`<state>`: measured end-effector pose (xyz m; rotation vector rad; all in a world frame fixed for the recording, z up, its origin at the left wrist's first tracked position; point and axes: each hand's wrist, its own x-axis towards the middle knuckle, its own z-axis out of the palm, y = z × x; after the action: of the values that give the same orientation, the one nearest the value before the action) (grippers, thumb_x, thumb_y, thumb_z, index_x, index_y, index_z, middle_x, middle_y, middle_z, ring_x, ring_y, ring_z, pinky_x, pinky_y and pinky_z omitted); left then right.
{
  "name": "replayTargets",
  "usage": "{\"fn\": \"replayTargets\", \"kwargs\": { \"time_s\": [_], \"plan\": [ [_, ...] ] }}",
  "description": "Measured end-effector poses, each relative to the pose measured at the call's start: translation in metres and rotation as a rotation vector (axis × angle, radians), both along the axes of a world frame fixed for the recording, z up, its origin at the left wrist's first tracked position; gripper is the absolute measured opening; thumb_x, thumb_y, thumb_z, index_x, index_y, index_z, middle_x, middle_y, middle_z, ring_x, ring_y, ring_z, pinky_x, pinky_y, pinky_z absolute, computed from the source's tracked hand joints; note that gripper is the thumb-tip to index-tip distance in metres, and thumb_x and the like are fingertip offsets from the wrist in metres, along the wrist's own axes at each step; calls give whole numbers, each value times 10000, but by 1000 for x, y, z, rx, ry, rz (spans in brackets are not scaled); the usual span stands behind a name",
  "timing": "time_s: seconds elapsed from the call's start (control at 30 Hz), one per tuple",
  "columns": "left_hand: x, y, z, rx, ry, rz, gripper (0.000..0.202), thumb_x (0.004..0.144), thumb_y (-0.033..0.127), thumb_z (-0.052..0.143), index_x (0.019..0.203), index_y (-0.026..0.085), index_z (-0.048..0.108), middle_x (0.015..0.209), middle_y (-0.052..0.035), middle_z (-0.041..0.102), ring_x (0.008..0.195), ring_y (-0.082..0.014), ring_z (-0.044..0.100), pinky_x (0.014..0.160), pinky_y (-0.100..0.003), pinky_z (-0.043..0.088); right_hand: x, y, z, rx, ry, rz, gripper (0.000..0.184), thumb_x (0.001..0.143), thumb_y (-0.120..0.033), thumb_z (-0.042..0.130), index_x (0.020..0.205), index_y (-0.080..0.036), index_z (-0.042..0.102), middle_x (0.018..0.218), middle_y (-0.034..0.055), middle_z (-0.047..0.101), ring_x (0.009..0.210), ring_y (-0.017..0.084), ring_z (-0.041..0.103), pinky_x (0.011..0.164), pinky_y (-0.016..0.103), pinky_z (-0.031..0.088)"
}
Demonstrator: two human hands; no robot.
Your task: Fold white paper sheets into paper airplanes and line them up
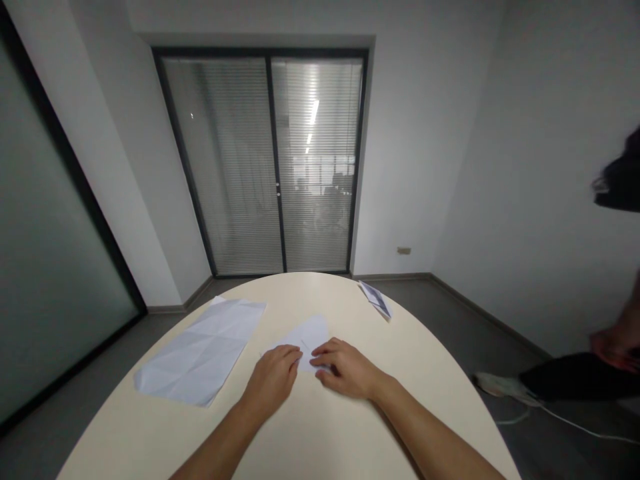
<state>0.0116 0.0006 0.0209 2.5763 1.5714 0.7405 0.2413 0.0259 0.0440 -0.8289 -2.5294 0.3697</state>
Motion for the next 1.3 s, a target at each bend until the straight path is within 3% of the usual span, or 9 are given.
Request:
{"fn": "replayTargets", "kwargs": {
  "time_s": [0.17, 0.57, 0.77, 0.97, 1.17, 1.23, 1.3],
  "plan": [
    [3, -6, 8, 19, 27, 4, 320, 962, 234, 486, 1233, 223, 656, 1188, -88, 671, 1114, -246, 604, 968, -418, 500, -2, -1, 4, -1, -15, 56, 325, 850, -274, 649, 1161, -233, 735, 1199, 73, 713, 1112, 240, 622, 1009, 379, 447],
    [3, -4, 6, -16, 122, 66, 419, 977, 262, 409, 1353, 198, 581, 1391, -96, 589, 1283, -251, 520, 1088, -439, 422, -5, -3, 8, -14, -59, 190, 348, 880, -294, 614, 1209, -221, 698, 1319, 78, 657, 1244, 238, 581, 1124, 390, 367],
    [1, 3, -1, -159, 211, 150, 536, 1006, 342, 316, 1471, 108, 442, 1556, -130, 395, 1444, -274, 365, 1175, -449, 325, -5, -3, 12, -16, -90, 208, 270, 890, -308, 601, 1109, -214, 729, 1197, 59, 719, 1244, 230, 583, 1135, 363, 364],
    [2, 10, -9, -233, 279, 342, 623, 1004, 369, 303, 1494, -12, 354, 1586, -208, 271, 1483, -316, 254, 1191, -462, 284, -4, 0, 9, 3, -106, 223, 293, 886, -328, 601, 1130, -217, 720, 1219, 68, 707, 1235, 238, 583, 1105, 381, 389],
    [-1, 16, -14, -137, 291, 496, 562, 985, 290, 358, 1460, -4, 418, 1555, -225, 344, 1462, -340, 304, 1178, -496, 293, -2, 2, 5, 6, -112, 231, 323, 879, -333, 611, 1167, -230, 716, 1318, 79, 656, 1249, 252, 573, 1092, 398, 394],
    [-1, 15, -13, -54, 241, 467, 537, 958, 238, 391, 1449, 26, 440, 1556, -211, 355, 1458, -329, 319, 1173, -498, 304, -2, 1, 5, 6, -102, 216, 338, 869, -341, 628, 1178, -235, 715, 1353, 85, 632, 1257, 258, 567, 1088, 399, 395],
    [0, 12, -13, 8, 173, 355, 538, 945, 242, 422, 1457, 76, 440, 1561, -175, 369, 1451, -300, 344, 1168, -477, 329, -2, 0, 6, 4, -88, 200, 357, 858, -343, 644, 1193, -240, 711, 1375, 90, 614, 1264, 263, 560, 1088, 400, 393]
  ]
}}
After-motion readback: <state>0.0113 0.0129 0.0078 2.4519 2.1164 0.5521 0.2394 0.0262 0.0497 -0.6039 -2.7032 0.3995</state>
